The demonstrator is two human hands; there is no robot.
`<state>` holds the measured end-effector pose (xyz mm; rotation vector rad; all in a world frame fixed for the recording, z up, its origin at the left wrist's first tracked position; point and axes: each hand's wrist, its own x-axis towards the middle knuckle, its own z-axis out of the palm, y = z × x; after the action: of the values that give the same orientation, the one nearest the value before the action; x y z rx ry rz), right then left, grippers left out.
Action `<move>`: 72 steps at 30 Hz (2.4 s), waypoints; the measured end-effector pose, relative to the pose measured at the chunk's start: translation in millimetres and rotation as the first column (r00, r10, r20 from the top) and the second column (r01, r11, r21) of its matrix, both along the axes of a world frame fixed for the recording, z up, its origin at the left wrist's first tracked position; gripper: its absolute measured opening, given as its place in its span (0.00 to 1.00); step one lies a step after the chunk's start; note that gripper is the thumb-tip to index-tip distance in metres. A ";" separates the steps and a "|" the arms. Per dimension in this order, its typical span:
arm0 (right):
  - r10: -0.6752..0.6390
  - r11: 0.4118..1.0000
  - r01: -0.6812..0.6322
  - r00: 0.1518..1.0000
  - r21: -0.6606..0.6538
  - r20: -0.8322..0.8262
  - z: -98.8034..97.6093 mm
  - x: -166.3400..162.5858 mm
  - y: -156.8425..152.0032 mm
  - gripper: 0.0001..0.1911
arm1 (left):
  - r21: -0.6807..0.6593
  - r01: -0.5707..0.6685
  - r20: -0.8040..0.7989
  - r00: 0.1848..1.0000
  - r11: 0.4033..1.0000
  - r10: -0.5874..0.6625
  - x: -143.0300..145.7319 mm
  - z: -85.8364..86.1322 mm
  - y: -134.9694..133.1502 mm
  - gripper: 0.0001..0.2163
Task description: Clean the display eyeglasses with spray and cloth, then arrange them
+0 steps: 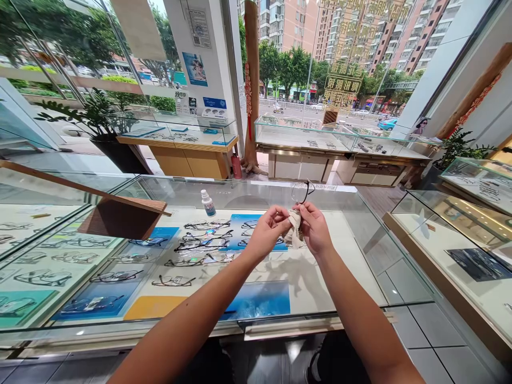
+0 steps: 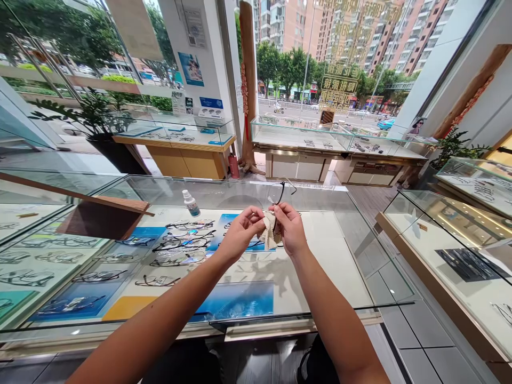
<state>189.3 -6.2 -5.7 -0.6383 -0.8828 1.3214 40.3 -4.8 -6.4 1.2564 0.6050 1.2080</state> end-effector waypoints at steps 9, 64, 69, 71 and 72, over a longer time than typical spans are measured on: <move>-0.013 1.000 0.012 0.999 0.016 0.036 -4.0 -0.3 0.9 0.16 | -0.032 -0.075 -0.042 0.996 0.997 0.074 1.4 1.1 -3.7 0.20; -0.248 0.941 0.125 0.886 0.314 0.391 -4.5 -5.8 -7.1 0.10 | -0.231 0.151 0.014 0.988 0.961 -0.152 -7.0 5.6 1.9 0.21; -0.339 0.906 0.150 0.818 0.395 0.466 -5.2 -12.5 -12.6 0.09 | -0.269 0.078 0.021 0.997 0.960 -0.076 -5.8 10.4 -1.5 0.19; -0.359 0.894 0.139 0.791 0.425 0.496 -5.4 -12.9 -13.3 0.09 | -0.290 0.051 0.031 0.999 0.956 -0.043 -6.7 12.1 -1.7 0.18; -0.359 0.892 0.126 0.781 0.433 0.511 -5.3 -12.0 -13.2 0.10 | -0.293 0.047 0.031 0.999 0.955 -0.040 -7.5 12.8 -1.6 0.18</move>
<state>177.3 -19.3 -10.9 -0.8354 -1.4584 0.6734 32.9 -6.4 6.4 0.9969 0.7075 1.0512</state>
